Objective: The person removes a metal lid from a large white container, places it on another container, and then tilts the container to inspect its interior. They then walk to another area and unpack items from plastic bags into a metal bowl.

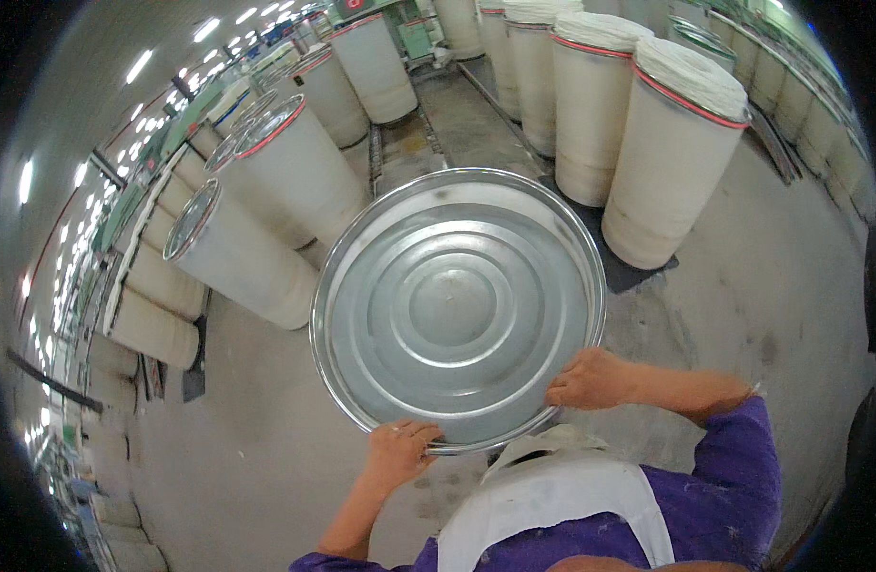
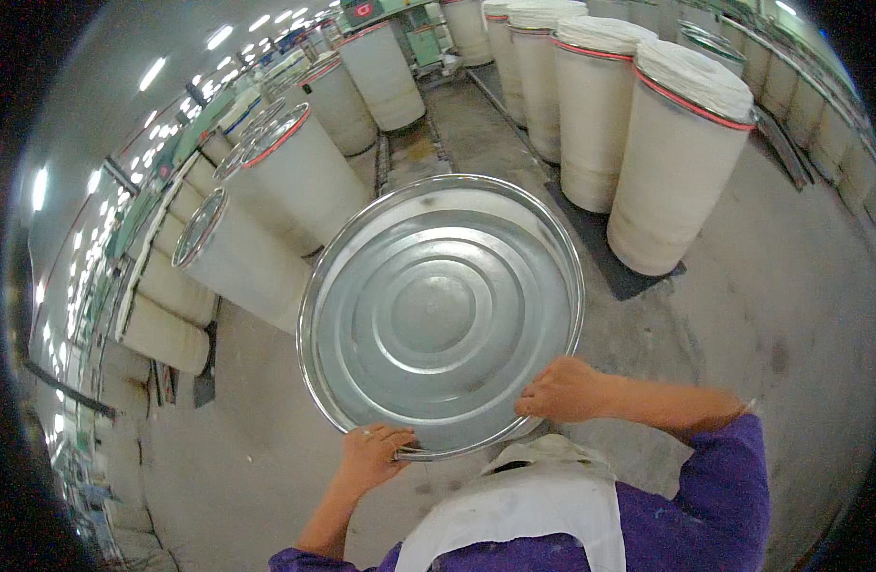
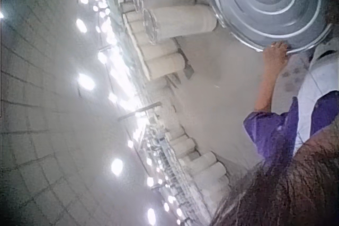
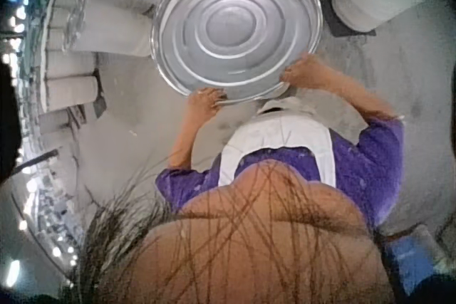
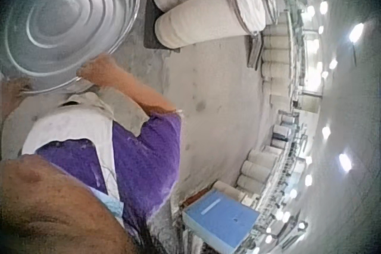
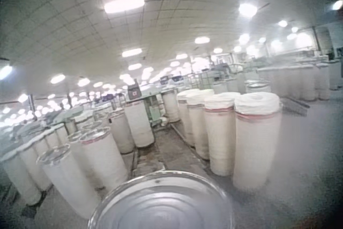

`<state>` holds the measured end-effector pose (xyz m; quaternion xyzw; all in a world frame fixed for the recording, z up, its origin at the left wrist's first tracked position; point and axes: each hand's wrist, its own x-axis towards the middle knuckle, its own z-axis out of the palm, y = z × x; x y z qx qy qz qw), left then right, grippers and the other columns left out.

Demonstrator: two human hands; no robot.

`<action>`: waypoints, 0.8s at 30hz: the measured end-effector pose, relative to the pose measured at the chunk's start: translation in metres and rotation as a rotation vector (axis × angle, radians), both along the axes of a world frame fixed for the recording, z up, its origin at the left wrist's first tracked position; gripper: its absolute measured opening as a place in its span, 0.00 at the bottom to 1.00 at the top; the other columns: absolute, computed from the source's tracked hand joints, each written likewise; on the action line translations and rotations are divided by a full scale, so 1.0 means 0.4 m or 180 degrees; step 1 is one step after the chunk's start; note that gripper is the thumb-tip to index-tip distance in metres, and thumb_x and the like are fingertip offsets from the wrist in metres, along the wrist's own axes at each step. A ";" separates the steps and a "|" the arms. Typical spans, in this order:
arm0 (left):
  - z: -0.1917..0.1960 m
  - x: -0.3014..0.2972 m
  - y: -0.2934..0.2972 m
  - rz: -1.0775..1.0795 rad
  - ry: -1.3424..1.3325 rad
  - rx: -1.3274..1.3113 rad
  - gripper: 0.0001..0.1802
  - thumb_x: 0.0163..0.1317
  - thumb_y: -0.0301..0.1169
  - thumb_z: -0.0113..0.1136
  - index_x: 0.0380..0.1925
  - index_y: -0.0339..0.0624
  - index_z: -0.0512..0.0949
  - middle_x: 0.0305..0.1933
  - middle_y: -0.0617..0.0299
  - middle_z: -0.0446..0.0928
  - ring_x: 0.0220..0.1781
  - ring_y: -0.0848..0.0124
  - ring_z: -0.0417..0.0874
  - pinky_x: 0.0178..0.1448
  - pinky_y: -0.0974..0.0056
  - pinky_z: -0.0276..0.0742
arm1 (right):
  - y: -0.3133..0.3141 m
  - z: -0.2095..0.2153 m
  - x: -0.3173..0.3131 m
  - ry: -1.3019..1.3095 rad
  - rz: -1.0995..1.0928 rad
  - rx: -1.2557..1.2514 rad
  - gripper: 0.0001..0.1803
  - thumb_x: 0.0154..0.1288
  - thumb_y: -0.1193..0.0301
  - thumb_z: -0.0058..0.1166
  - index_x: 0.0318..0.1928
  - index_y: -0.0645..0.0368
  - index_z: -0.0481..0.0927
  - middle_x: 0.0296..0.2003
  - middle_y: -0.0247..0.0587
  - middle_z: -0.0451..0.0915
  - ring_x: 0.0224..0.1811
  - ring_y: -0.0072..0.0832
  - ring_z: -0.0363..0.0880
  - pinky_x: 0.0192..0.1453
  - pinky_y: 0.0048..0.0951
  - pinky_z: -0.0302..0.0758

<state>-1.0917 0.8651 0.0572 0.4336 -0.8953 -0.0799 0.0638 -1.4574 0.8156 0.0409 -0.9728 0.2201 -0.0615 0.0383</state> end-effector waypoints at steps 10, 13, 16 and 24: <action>-0.001 0.041 -0.179 0.0358 0.0126 -0.0590 0.22 0.36 0.33 0.75 0.38 0.54 0.84 0.44 0.69 0.84 0.44 0.65 0.84 0.46 0.57 0.77 | -0.227 0.036 0.033 -0.0537 0.0078 -0.0264 0.09 0.54 0.66 0.60 0.27 0.50 0.71 0.22 0.27 0.76 0.28 0.26 0.82 0.26 0.31 0.77; -0.010 0.088 -0.304 0.0275 0.0203 -0.0581 0.23 0.37 0.33 0.76 0.39 0.52 0.84 0.46 0.68 0.84 0.45 0.65 0.84 0.49 0.58 0.77 | -0.326 0.029 0.081 -0.0612 0.0014 -0.0387 0.11 0.50 0.67 0.63 0.27 0.50 0.72 0.22 0.28 0.76 0.28 0.27 0.82 0.28 0.32 0.78; -0.017 0.121 -0.421 0.0351 0.0113 -0.0373 0.23 0.39 0.34 0.76 0.40 0.49 0.84 0.48 0.68 0.84 0.48 0.64 0.83 0.51 0.57 0.77 | -0.424 0.025 0.137 -0.0702 -0.0086 -0.0458 0.12 0.48 0.67 0.66 0.28 0.51 0.73 0.22 0.30 0.77 0.29 0.29 0.82 0.31 0.34 0.78; -0.007 0.422 -0.752 -0.0150 0.0447 -0.0749 0.18 0.44 0.39 0.73 0.35 0.46 0.82 0.41 0.63 0.83 0.45 0.59 0.82 0.50 0.55 0.75 | -0.651 0.047 0.406 -0.0027 -0.0381 -0.0222 0.13 0.57 0.63 0.63 0.40 0.49 0.75 0.27 0.34 0.81 0.30 0.35 0.83 0.29 0.38 0.77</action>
